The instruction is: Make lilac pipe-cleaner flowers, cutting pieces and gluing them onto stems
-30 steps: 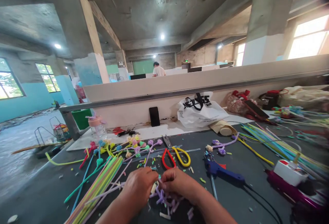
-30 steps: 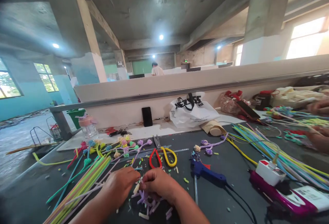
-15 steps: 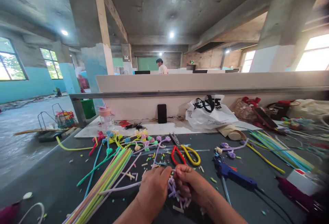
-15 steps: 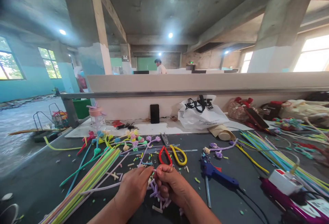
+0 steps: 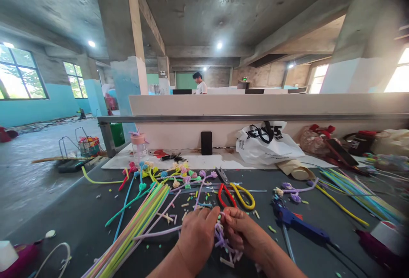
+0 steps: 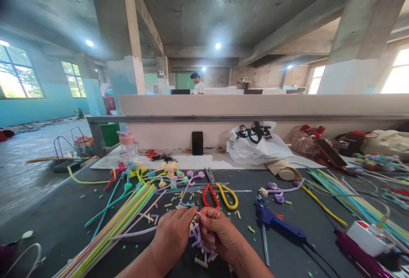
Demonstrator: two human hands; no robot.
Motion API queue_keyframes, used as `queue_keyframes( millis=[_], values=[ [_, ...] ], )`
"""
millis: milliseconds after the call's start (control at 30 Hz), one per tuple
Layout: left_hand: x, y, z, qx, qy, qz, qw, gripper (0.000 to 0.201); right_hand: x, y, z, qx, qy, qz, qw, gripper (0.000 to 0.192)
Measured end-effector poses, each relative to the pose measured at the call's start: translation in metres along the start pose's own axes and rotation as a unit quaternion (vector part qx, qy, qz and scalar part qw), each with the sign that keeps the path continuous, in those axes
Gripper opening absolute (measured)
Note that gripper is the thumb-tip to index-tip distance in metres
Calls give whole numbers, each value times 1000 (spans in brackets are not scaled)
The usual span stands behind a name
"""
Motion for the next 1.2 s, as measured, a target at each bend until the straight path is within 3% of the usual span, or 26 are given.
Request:
queue_keyframes(
  millis=[433,1200],
  values=[
    [19,-4,1,38,9,-122,992,32,-5,0,-6,-16,-66,11,998,22],
    [2,2,9,44,23,-60,997,29,14,6,-5,9,-49,9,999,19]
  ],
)
Point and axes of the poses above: each hand's wrist, its own y-axis away from the middle knuckle, its own x-axis out of the palm, z = x × y, the point moved 3 cm from there along -y, towards the middle knuckle, and after that the axes turned 3 degrees about z, right-handed, at the moved point
